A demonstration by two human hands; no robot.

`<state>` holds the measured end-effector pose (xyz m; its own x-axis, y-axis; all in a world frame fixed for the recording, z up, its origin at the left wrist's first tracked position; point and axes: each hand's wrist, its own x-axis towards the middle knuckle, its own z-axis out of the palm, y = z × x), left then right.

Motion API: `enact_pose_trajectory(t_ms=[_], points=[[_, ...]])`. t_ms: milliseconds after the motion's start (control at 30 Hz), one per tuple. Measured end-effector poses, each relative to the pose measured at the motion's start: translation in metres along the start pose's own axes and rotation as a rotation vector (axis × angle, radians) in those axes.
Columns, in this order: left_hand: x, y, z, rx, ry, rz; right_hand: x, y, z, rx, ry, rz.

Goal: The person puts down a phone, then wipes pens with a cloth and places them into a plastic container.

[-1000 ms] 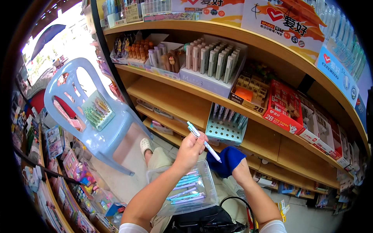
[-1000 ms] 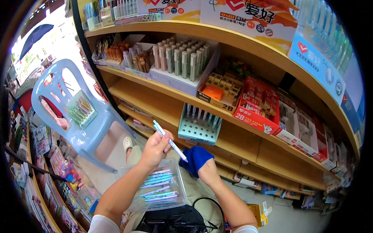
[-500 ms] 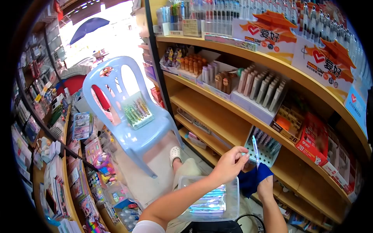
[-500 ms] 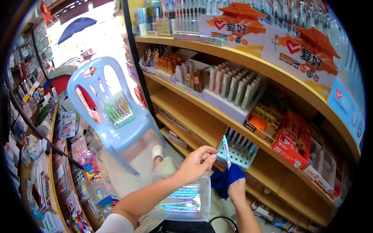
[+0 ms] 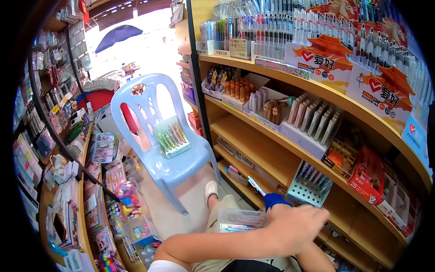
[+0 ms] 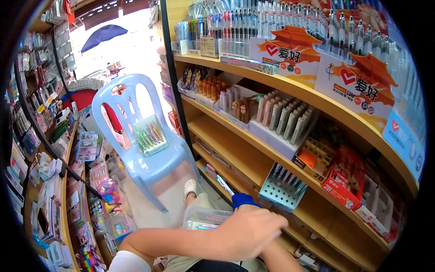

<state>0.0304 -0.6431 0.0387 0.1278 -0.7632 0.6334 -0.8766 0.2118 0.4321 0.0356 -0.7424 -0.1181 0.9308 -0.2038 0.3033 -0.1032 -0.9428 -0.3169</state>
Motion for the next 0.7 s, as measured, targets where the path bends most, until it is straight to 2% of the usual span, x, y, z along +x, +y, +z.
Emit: enact_pose_trajectory(t_ms=[100,133,200,233,300,433,533,600,700], points=[[0.01,0.042,0.004,0.079,0.001,0.076,-0.001,0.0,0.01,-0.066,0.013,0.006],[0.024,0.067,-0.037,0.042,-0.13,0.137,-0.001,-0.001,0.012,-0.062,0.023,0.008],[0.028,0.092,-0.048,0.147,-0.092,0.164,-0.002,-0.003,0.014,-0.02,0.045,0.003],[0.032,0.102,-0.055,0.264,-0.171,0.191,-0.003,-0.003,0.014,0.008,0.06,0.001],[0.038,0.114,-0.066,0.305,-0.233,0.177,0.0,-0.005,0.011,0.03,0.085,-0.028],[0.034,0.113,-0.07,0.238,-0.267,0.094,-0.001,-0.004,0.012,-0.008,0.02,-0.038],[0.029,0.113,-0.077,0.322,-0.278,0.025,0.0,-0.007,0.009,0.005,-0.084,-0.003],[0.026,0.112,-0.076,0.311,-0.305,-0.006,-0.002,-0.007,0.011,0.038,0.009,-0.068],[0.025,0.113,-0.069,0.28,-0.33,-0.016,0.001,-0.007,0.0,0.001,-0.105,-0.032]])
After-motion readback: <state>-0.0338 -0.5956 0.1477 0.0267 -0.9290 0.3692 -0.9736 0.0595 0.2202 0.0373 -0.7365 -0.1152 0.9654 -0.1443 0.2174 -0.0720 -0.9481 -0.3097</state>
